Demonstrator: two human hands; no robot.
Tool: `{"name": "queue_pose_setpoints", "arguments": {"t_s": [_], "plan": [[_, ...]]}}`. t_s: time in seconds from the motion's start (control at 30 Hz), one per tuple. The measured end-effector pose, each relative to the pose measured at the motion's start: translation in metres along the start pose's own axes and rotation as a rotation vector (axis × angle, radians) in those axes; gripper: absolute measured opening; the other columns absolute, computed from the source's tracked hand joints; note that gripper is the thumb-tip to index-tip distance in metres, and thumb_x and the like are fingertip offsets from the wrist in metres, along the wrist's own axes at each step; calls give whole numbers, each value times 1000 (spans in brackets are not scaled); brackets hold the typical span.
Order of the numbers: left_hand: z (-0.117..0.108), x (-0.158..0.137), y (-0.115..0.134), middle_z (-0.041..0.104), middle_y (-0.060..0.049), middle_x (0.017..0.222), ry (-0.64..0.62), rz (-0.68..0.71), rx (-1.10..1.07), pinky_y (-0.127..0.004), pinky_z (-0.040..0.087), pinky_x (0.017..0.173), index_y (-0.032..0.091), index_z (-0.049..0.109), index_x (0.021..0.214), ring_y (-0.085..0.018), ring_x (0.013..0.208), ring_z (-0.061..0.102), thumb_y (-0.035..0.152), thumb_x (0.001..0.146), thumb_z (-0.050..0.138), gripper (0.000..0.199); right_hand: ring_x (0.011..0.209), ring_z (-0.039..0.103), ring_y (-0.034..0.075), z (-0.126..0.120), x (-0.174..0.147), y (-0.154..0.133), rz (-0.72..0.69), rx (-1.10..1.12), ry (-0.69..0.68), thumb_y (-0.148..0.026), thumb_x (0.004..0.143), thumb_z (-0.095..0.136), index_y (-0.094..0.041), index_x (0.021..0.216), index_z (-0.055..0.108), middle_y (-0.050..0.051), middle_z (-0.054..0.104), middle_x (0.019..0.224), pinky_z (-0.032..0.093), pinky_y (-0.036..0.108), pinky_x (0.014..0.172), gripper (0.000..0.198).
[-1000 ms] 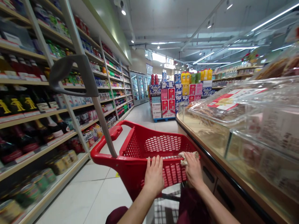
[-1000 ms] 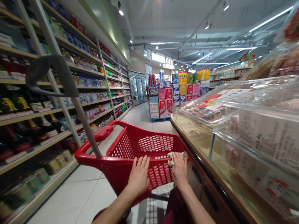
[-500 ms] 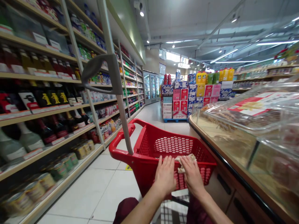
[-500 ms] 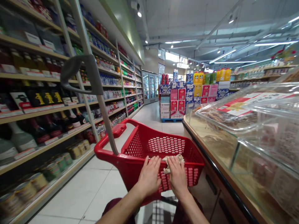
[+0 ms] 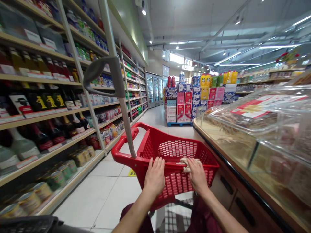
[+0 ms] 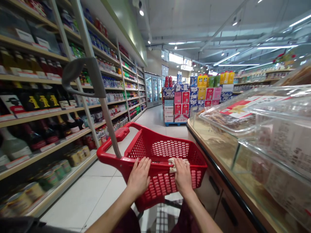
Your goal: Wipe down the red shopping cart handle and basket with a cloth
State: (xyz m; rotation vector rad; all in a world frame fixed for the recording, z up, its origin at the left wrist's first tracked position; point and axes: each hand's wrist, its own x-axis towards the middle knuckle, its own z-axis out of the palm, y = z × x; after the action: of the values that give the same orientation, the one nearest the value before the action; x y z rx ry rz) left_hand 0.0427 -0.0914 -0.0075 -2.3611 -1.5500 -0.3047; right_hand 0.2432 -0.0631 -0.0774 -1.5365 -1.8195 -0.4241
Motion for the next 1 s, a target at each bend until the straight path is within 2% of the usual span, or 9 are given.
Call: {"name": "queue_pose_setpoints", "arguments": {"t_s": [0.1, 0.3, 0.4, 0.53, 0.8, 1.0], "plan": [[-2, 1, 0, 39, -9, 133, 3, -34, -7, -43, 11, 107, 12, 34, 128, -23, 125, 28, 31, 75, 40, 57, 117, 41, 22, -4, -4, 17, 129, -50, 19, -2, 70, 31, -13, 118, 50, 10, 52, 121, 30, 43, 95, 52], [-8, 0, 6, 42, -9, 131, 1, -52, 0, -43, 13, 106, 12, 36, 127, -23, 123, 31, 31, 74, 42, 57, 115, 42, 19, -6, -4, -5, -13, 72, -32, -2, 69, 31, -19, 118, 51, 5, 54, 119, 27, 43, 98, 55], [-8, -3, 10, 42, -8, 131, 6, -56, -12, -42, 12, 107, 13, 36, 128, -22, 122, 32, 32, 74, 42, 57, 114, 43, 19, -12, -10, 12, 5, 62, -26, -3, 69, 32, -20, 118, 50, 6, 54, 118, 28, 43, 97, 55], [-4, -11, 16, 43, -8, 131, 33, -73, -28, -41, 10, 107, 12, 35, 128, -22, 122, 32, 37, 76, 40, 57, 115, 42, 19, -14, -21, 35, -14, 56, 56, -5, 70, 32, -17, 117, 50, 7, 53, 120, 29, 42, 97, 52], [2, -23, 17, 43, -5, 131, 53, -46, -5, -40, 12, 106, 16, 36, 128, -23, 121, 33, 39, 75, 43, 58, 110, 47, 20, -11, -27, 31, -10, 94, 126, -7, 69, 34, -18, 114, 52, 6, 57, 114, 32, 42, 96, 50], [2, -27, 17, 43, -5, 131, 51, -40, -1, -40, 11, 107, 15, 36, 128, -23, 121, 32, 41, 75, 43, 59, 114, 43, 20, -16, -38, 36, -32, 93, 135, -6, 70, 34, -19, 117, 49, 6, 54, 118, 31, 42, 97, 52]]}}
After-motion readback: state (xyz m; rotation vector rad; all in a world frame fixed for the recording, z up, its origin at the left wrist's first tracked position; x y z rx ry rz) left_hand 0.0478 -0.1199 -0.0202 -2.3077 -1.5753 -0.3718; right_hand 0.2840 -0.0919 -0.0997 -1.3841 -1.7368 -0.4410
